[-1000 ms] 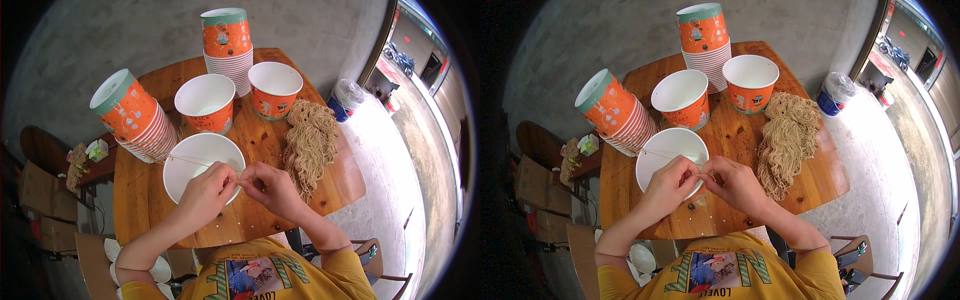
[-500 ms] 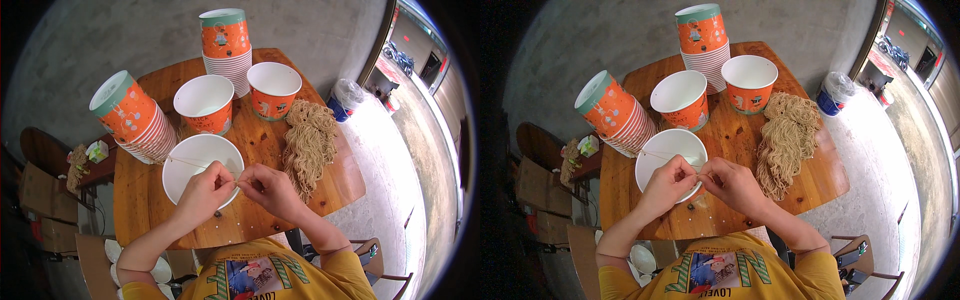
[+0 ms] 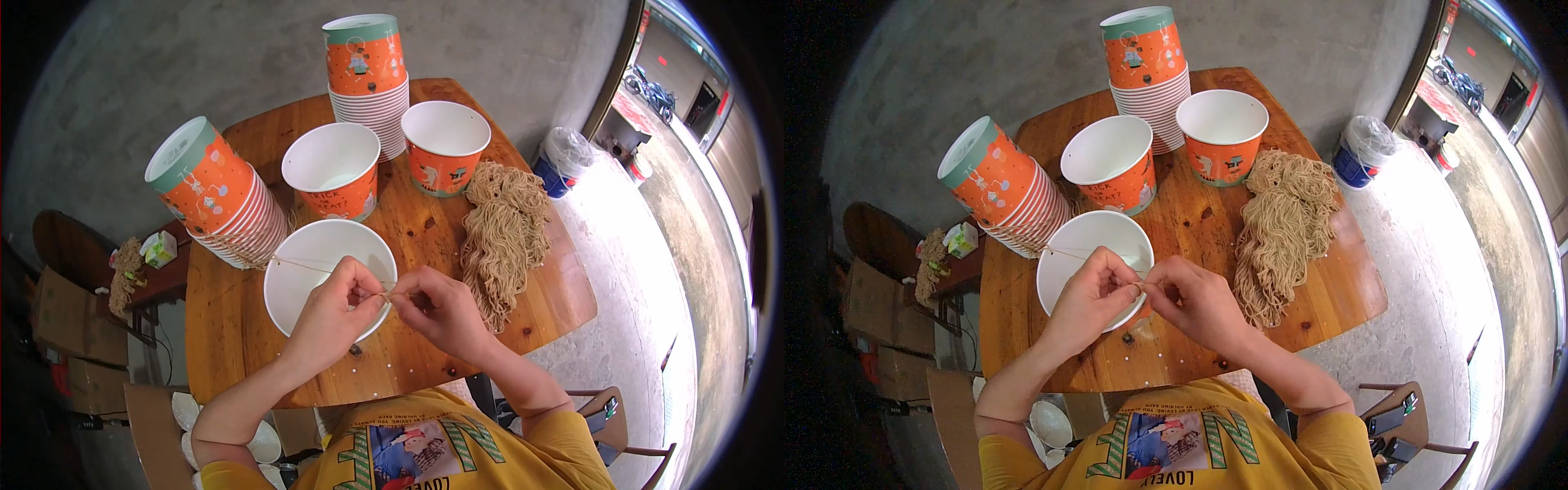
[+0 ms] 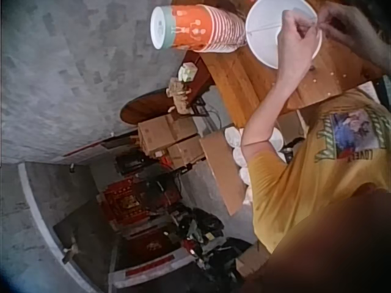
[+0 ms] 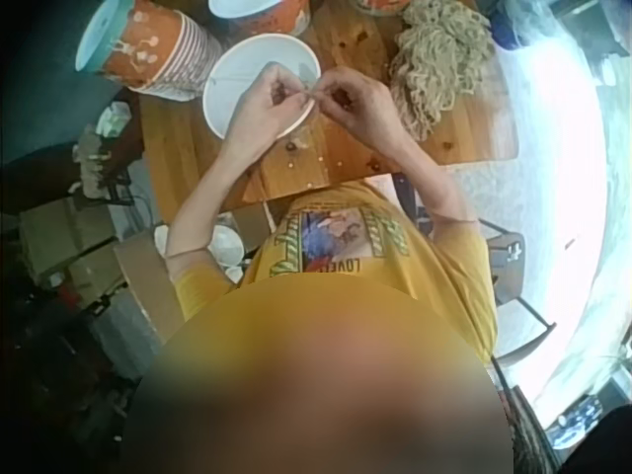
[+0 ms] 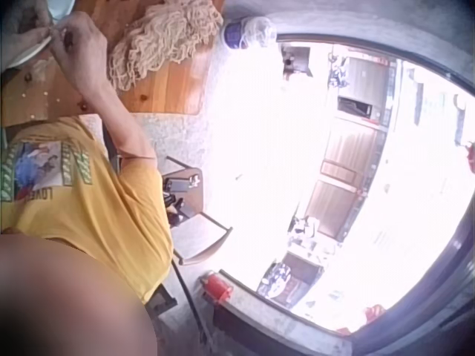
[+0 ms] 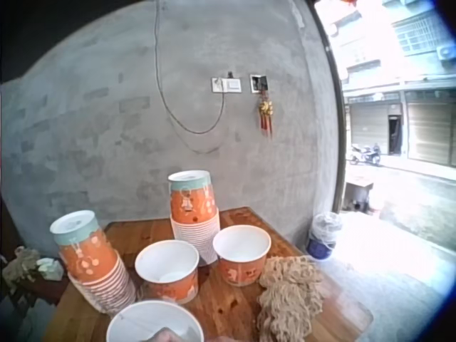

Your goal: Tying thin fiber strings to the pre-punched holes on the rims of paper bowls.

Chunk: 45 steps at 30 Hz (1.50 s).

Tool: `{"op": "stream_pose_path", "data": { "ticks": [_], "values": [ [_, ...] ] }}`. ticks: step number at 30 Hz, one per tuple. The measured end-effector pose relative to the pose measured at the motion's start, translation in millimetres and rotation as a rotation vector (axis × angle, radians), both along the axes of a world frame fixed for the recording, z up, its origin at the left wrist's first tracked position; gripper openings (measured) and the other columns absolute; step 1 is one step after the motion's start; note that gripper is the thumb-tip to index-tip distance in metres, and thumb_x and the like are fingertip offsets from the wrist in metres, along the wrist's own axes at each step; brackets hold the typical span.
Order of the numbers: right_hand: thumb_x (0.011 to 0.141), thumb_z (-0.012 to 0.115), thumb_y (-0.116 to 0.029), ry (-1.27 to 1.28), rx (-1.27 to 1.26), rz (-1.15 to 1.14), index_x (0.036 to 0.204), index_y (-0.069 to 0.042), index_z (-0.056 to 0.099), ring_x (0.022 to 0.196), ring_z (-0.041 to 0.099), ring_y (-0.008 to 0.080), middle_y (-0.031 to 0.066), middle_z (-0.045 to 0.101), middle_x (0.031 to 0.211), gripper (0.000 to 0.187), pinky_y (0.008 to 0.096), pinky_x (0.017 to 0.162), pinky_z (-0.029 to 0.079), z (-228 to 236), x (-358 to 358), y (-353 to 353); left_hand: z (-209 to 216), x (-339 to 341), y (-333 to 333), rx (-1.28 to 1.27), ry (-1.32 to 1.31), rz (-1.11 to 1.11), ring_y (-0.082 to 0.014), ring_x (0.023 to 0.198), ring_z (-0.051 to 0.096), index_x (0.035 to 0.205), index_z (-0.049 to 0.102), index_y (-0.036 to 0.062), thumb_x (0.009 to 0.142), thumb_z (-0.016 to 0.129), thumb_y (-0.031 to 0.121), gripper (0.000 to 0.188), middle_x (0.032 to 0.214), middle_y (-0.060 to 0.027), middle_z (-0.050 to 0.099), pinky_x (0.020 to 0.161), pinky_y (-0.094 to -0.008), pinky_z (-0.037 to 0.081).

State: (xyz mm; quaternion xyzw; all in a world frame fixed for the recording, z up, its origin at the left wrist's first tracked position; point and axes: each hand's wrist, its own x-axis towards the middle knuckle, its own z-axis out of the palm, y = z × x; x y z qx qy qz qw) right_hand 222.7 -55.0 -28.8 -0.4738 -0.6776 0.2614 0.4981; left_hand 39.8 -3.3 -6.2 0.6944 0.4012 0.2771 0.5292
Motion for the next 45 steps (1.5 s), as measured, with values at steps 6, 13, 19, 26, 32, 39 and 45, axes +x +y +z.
{"op": "stream_pose_path", "data": {
  "ticks": [6, 13, 19, 26, 32, 39, 45],
  "values": [
    [0.089, 0.064, -0.004, 0.057, -0.020, -0.030, 0.094, -0.002, 0.059, 0.065, 0.055, 0.0061, 0.0030, 0.060, 0.081, 0.008, 0.0228, 0.057, 0.047, -7.5, -0.9, -0.7, 2.5, 0.8, 0.3, 0.043, -0.050, -0.029, -0.0121, 0.084, 0.059, 0.103, 0.044, 0.0038, 0.089, 0.060, 0.003, 0.021, 0.087, -0.0046, 0.061, 0.079, -0.0285, 0.048],
    [0.088, 0.065, -0.004, 0.029, 0.023, -0.061, 0.095, -0.002, 0.058, 0.063, 0.056, 0.0077, 0.0039, 0.061, 0.083, 0.009, 0.0230, 0.057, 0.046, -8.5, -1.7, 0.4, 1.6, -2.2, 2.2, 0.026, -0.034, -0.047, -0.0123, 0.084, 0.057, 0.112, 0.042, 0.0040, 0.089, 0.060, 0.003, 0.029, 0.090, -0.0044, 0.062, 0.080, -0.0290, 0.046],
    [0.080, 0.070, -0.001, -0.238, 0.262, -0.076, 0.098, -0.008, 0.059, 0.068, 0.058, 0.0206, 0.0062, 0.060, 0.089, 0.023, 0.0301, 0.055, 0.048, -6.4, 9.9, 5.3, 2.2, -0.1, 4.7, -0.066, -0.089, -0.047, -0.0105, 0.085, 0.055, 0.114, 0.041, 0.0028, 0.090, 0.060, 0.002, 0.031, 0.090, -0.0038, 0.062, 0.081, -0.0267, 0.044],
    [0.072, 0.073, -0.007, -0.504, 0.410, -0.027, 0.095, -0.015, 0.061, 0.080, 0.054, 0.0244, 0.0036, 0.055, 0.091, 0.026, 0.0356, 0.067, 0.050, 7.8, 17.4, 10.4, 5.6, 1.9, 4.9, -0.138, -0.102, -0.044, -0.0100, 0.083, 0.055, 0.116, 0.040, 0.0026, 0.091, 0.060, 0.002, 0.032, 0.088, -0.0042, 0.061, 0.078, -0.0243, 0.045],
    [0.072, 0.073, -0.010, -0.566, 0.425, 0.023, 0.096, -0.016, 0.062, 0.083, 0.054, 0.0240, 0.0025, 0.055, 0.094, 0.026, 0.0346, 0.068, 0.050, 16.3, 19.8, 12.5, 4.4, 1.1, 5.8, -0.137, -0.084, -0.046, -0.0106, 0.084, 0.057, 0.116, 0.039, 0.0026, 0.092, 0.061, 0.004, 0.033, 0.088, -0.0048, 0.061, 0.079, -0.0260, 0.046],
    [0.071, 0.074, -0.011, -0.617, 0.473, 0.097, 0.095, -0.014, 0.064, 0.081, 0.052, 0.0239, 0.0020, 0.056, 0.092, 0.026, 0.0345, 0.068, 0.049, 25.6, 22.6, 19.7, 3.7, 1.2, 4.5, -0.129, -0.062, -0.015, -0.0106, 0.084, 0.057, 0.119, 0.038, 0.0022, 0.091, 0.062, 0.005, 0.037, 0.088, -0.0048, 0.061, 0.078, -0.0260, 0.046],
    [0.070, 0.073, -0.009, -0.676, 0.400, 0.131, 0.089, -0.011, 0.060, 0.084, 0.052, 0.0259, 0.0037, 0.055, 0.091, 0.024, 0.0360, 0.069, 0.049, 31.9, 20.1, 24.5, 3.5, 1.1, 3.7, -0.119, -0.071, -0.002, -0.0100, 0.082, 0.057, 0.119, 0.037, 0.0009, 0.090, 0.063, 0.005, 0.039, 0.086, -0.0045, 0.061, 0.076, -0.0256, 0.046]
  ]
}}
